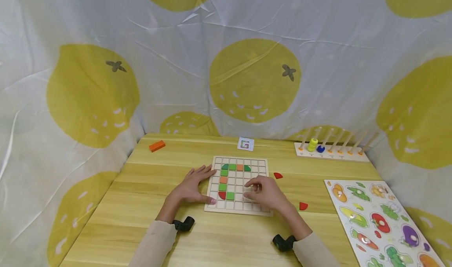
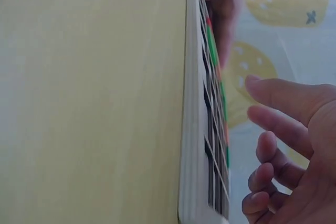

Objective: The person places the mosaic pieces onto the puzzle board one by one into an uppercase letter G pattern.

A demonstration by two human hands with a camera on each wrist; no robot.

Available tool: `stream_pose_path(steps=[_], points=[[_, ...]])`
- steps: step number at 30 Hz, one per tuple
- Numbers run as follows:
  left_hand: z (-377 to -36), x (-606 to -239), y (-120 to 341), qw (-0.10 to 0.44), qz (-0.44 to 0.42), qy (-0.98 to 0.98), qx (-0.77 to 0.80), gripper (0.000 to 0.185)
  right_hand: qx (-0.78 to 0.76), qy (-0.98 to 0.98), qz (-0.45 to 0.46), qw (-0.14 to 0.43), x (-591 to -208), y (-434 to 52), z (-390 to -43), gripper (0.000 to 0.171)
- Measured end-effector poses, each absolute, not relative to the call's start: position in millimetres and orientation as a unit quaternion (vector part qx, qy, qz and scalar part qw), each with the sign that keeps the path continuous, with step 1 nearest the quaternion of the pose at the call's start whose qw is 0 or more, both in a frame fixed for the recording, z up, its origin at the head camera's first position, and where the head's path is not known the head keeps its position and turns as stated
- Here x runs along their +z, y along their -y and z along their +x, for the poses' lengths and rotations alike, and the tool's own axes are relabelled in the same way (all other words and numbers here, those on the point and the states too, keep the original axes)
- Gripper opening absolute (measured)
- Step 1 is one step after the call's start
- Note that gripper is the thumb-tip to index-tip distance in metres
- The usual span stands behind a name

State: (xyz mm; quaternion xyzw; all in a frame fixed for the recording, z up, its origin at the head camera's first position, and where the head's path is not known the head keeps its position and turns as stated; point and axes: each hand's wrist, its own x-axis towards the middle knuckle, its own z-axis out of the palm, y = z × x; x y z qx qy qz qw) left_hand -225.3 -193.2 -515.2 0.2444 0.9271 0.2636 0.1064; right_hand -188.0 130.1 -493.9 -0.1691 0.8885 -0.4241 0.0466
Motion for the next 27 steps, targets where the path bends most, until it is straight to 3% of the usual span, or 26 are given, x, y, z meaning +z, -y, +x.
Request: stream_pose_path(steps=[17,27], points=[[-224.3,-513.7,193.0,0.105,0.246,-0.927,0.264,0.112,-0.415,-0.904,-0.102,0.01,-482.6,-204.5,-173.3,0.027],[-225.4,-514.2,192.5,0.106,0.245,-0.925,0.271,0.111,-0.393,-0.915,-0.084,0.021,-490.0,-227.4,-167.8,0.034]])
